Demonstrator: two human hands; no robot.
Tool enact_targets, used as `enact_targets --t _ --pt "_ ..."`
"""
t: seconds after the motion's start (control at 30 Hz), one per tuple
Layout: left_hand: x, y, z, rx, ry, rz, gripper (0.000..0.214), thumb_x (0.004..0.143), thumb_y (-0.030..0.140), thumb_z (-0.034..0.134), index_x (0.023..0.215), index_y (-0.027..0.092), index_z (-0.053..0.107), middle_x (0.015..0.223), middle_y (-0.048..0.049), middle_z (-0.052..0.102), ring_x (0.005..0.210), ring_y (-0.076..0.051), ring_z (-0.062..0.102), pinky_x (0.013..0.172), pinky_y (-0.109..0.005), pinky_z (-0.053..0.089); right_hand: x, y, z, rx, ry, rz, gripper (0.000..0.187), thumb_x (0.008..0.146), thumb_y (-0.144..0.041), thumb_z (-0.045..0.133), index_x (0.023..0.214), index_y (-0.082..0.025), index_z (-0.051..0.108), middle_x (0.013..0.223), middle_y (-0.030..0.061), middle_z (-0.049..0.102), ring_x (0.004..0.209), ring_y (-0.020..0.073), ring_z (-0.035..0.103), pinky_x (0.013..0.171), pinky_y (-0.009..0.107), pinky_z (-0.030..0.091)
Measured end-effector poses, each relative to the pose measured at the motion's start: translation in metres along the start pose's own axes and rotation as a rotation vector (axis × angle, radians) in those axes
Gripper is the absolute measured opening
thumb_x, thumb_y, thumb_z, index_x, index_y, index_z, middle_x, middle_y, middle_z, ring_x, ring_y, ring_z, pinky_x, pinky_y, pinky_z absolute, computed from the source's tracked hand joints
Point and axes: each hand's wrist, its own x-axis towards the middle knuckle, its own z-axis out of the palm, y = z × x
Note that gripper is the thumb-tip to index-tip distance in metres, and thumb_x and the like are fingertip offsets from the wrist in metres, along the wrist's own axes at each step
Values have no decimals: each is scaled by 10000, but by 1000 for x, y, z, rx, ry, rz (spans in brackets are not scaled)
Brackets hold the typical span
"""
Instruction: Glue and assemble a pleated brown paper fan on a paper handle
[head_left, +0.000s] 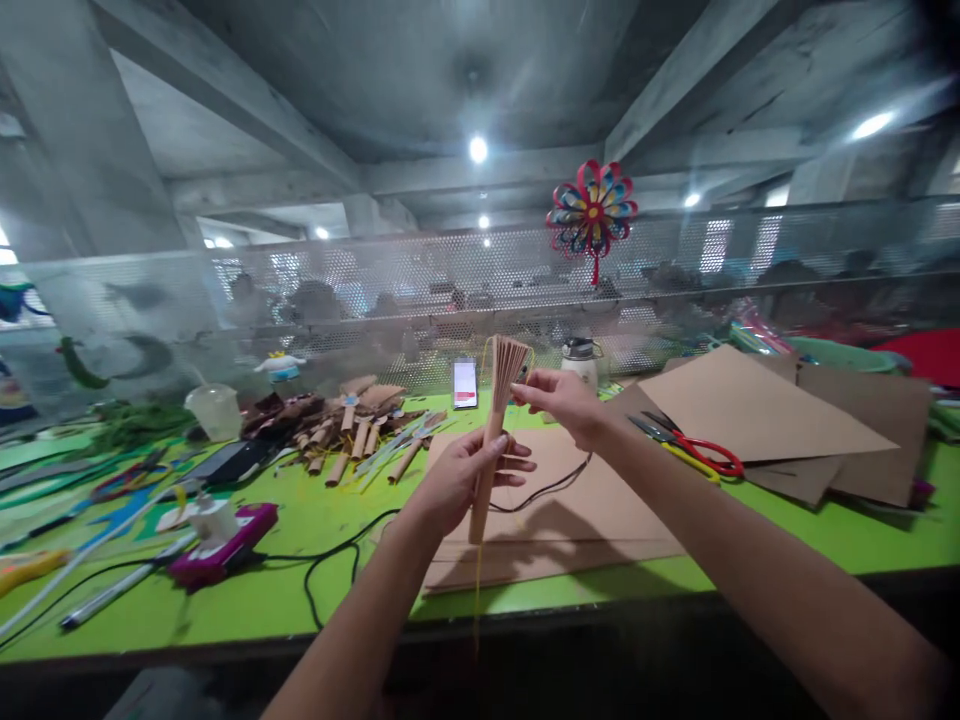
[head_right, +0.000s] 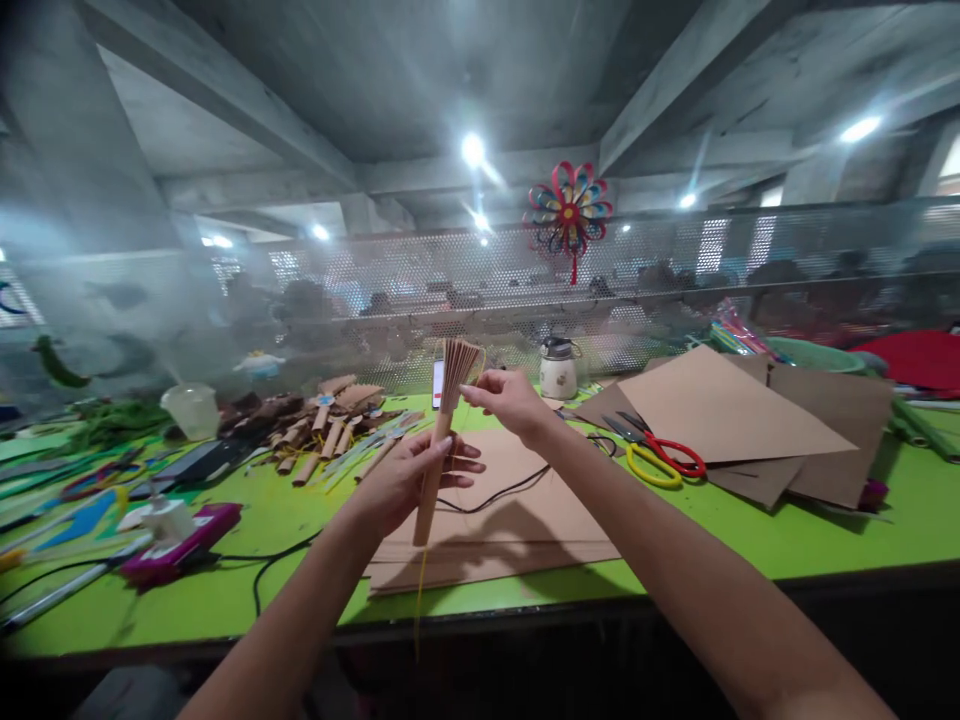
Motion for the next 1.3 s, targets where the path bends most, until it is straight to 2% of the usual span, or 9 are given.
enact_targets --t 0.17,0.3,0.5,0.8,0.97,1.03,1.13,1.2,1.3 --pt "-13 -9 4 -26 6 -24 215 831 338 620 855 129 578 846 -107 675 776 -197 667 619 -273 522 -11 -19 -15 93 -32 25 271 767 -418 639 684 -161 604 695 38 645 626 136 581 624 302 456" --pt "-19 -19 5 -51 -58 -44 241 871 361 556 828 124 551 796 -112 677 735 -199 676 629 -273 517 -6 -34 -33 158 -41 62 259 776 -405 628 711 -155 606 619 14 611 529 115 549 562 277 452" --pt "-29 -35 9 -84 -176 -70 277 895 370 511 871 102 575 893 -148 683 811 -257 693 616 -279 525 15 -34 -47 177 38 70 206 709 -306 672 623 -133 599 514 -7 549 453 82 472 456 212 376" --pt "-29 -46 11 -219 -165 -119 214 895 315 521 865 108 569 972 -178 693 855 -264 690 646 -298 543 26 -32 -61 169 200 38 186 729 -238 607 570 -159 553 425 -31 473 389 74 401 397 204 326" --pt "-28 -41 11 -195 -145 -125 204 901 311 516 865 113 550 1054 -206 672 889 -268 681 702 -348 551 28 -45 -74 183 184 56 205 781 -210 558 582 -168 528 362 -79 336 325 51 270 359 194 239" --pt "-26 -38 10 -189 -101 -119 171 897 290 524 879 121 543 1110 -208 655 946 -276 666 760 -385 546 22 -51 -75 186 142 75 189 799 -197 539 614 -161 551 354 -90 303 311 49 232 354 199 221" --pt "-22 -34 7 -210 -34 -60 154 896 275 525 880 122 543 1186 -215 619 1054 -297 623 863 -437 509 0 -52 -69 187 12 123 163 820 -218 539 682 -146 591 363 -90 314 316 49 232 360 202 213" --pt "-18 -31 5 -238 6 9 155 901 268 515 900 117 547 1187 -221 616 1091 -306 602 914 -461 477 -22 -46 -57 163 -76 158 176 837 -270 552 732 -141 607 374 -87 341 327 47 244 367 198 204" --pt "-12 -26 2 -297 55 95 149 905 246 504 963 113 538 1151 -216 633 1083 -298 608 962 -479 435 -60 -26 -29 22 -118 202 231 848 -347 559 780 -137 625 420 -57 451 359 58 316 382 200 245"
